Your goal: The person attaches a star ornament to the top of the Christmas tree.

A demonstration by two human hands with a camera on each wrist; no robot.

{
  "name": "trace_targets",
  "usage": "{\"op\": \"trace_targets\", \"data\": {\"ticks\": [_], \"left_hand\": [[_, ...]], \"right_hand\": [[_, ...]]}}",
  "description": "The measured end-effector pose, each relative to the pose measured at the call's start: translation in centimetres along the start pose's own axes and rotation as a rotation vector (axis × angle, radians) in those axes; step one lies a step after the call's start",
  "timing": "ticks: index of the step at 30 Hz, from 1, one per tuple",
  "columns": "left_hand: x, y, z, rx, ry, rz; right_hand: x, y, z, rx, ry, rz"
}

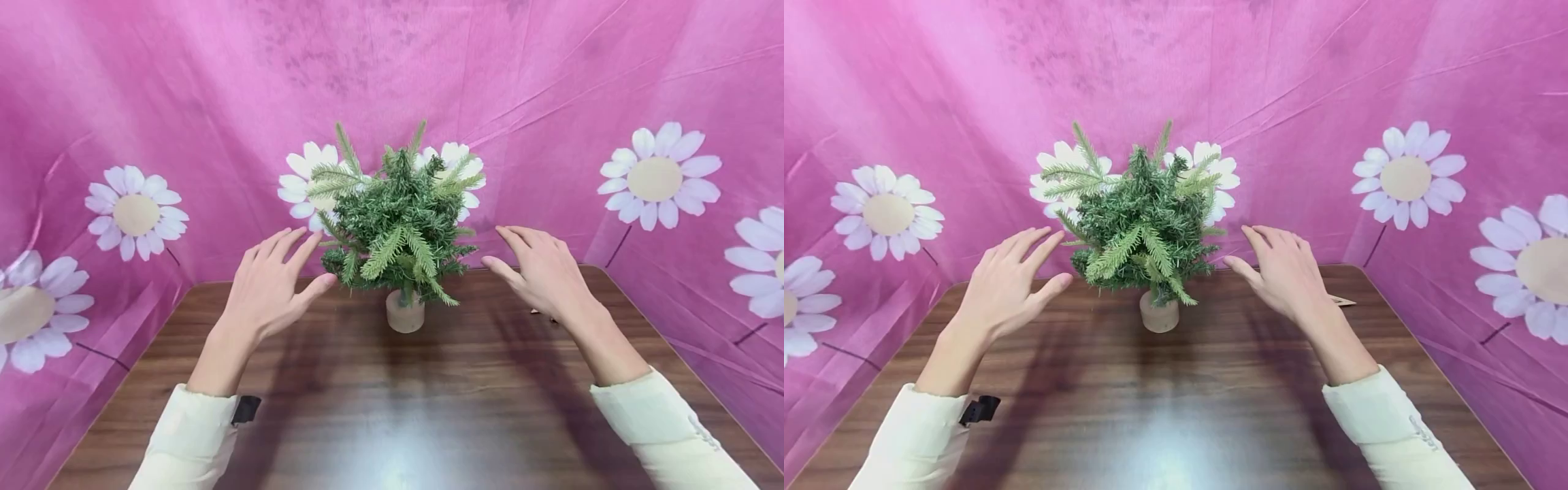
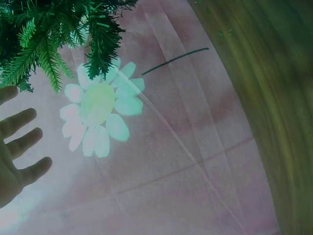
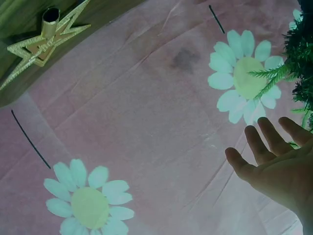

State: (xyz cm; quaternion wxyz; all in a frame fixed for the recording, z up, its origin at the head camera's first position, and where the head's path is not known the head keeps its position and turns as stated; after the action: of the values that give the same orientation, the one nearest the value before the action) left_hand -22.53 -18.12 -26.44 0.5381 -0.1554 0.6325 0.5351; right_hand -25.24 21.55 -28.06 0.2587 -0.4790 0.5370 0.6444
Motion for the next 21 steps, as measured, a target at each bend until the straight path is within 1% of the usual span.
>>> {"op": "trace_targets", "data": {"ticks": [5, 13, 18, 21], "left_hand": [[-0.4, 0.4, 0.4, 0.048, -0.009, 0.075], [-0.9, 1.1, 1.0, 0.156, -0.013, 0.209], [-1.2, 1.7, 1.8, 0.216, -0.042, 0.262], [-1.2, 2.3, 2.2, 0.247, -0.067, 0.282]], "right_hand": [[0.3, -0.1, 0.2, 0.007, 0.034, 0.022], [1.1, -0.2, 0.7, 0.027, 0.063, -0.009], [1.4, -0.2, 1.2, 0.042, 0.079, -0.028], [1.6, -0.3, 1.6, 0.054, 0.089, -0.038]]}}
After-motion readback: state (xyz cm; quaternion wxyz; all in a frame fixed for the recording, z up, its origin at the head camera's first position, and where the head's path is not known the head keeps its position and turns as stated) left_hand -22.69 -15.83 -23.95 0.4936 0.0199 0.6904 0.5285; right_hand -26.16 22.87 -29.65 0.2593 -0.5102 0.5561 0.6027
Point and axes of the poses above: each hand's wrist, its own y-axis towards the middle knuckle, its own x-axis out of the palm, z = x × y, the point moved 3 cm from there along y, towards the middle knuckle, and after that the axes turned 8 degrees about -y, right-handed, at the moved point
